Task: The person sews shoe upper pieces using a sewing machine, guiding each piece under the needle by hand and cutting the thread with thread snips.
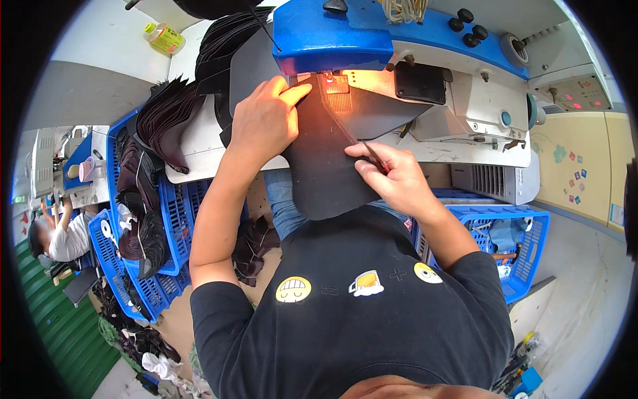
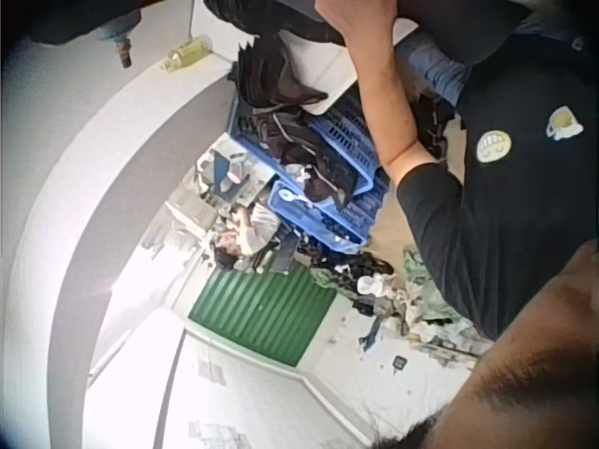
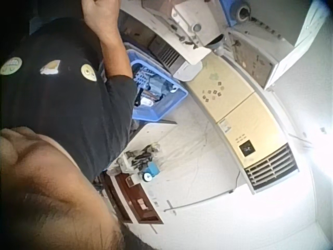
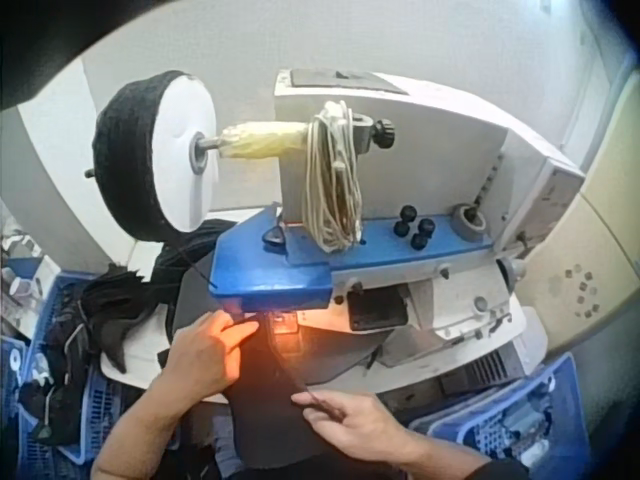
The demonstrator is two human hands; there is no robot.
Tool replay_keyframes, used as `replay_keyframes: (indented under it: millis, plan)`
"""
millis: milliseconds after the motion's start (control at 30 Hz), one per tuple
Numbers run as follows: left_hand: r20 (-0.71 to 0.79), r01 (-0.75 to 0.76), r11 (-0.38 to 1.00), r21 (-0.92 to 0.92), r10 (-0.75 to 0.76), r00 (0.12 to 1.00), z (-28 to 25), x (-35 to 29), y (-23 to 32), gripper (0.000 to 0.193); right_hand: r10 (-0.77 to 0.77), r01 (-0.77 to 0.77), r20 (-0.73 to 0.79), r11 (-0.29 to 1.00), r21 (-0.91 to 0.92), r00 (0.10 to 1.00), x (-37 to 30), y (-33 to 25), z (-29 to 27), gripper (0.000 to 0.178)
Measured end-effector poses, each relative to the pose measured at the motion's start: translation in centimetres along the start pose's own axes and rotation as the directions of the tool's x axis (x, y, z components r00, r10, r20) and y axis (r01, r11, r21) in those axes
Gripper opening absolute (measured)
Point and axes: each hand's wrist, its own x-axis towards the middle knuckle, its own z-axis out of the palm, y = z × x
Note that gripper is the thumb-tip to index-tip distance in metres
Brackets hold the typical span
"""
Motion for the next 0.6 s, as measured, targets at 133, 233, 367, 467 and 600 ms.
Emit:
replay_keyframes:
  millis: [133, 233, 367, 467, 600]
  plan:
    - [-0.009, 0.010, 1.000, 0.011, -0.010, 1.000, 0.6, 0.6, 0.0, 0.033, 0.055, -0.055, -0.005, 0.996, 0.067, 0.998, 0.7, 0.6, -0.9, 0.023]
    - [-0.088, -0.070, 0.998, -0.008, 0.069, 0.994, 1.4, 1.0, 0.0, 0.032, 0.038, -0.036, -0.030, 0.997, 0.061, 0.999, 0.4, 0.5, -1.3, 0.024]
    - [-0.105, -0.045, 0.997, -0.059, 0.038, 0.994, 1.8, 1.1, 0.1, 0.030, 0.065, -0.065, -0.028, 0.998, 0.003, 0.997, -0.1, 0.3, -1.9, 0.025]
    - [-0.049, 0.012, 0.997, -0.071, -0.015, 0.999, 1.2, 0.9, 0.3, 0.029, -0.010, 0.007, -0.048, 0.998, -0.054, 0.999, -0.2, 0.1, -2.1, 0.025]
    - [0.146, 0.112, 0.992, 0.062, -0.120, 0.982, -1.3, 0.8, 1.9, 0.030, -0.007, 0.003, -0.057, 0.998, -0.067, 0.998, -0.2, 0.1, -2.3, 0.025]
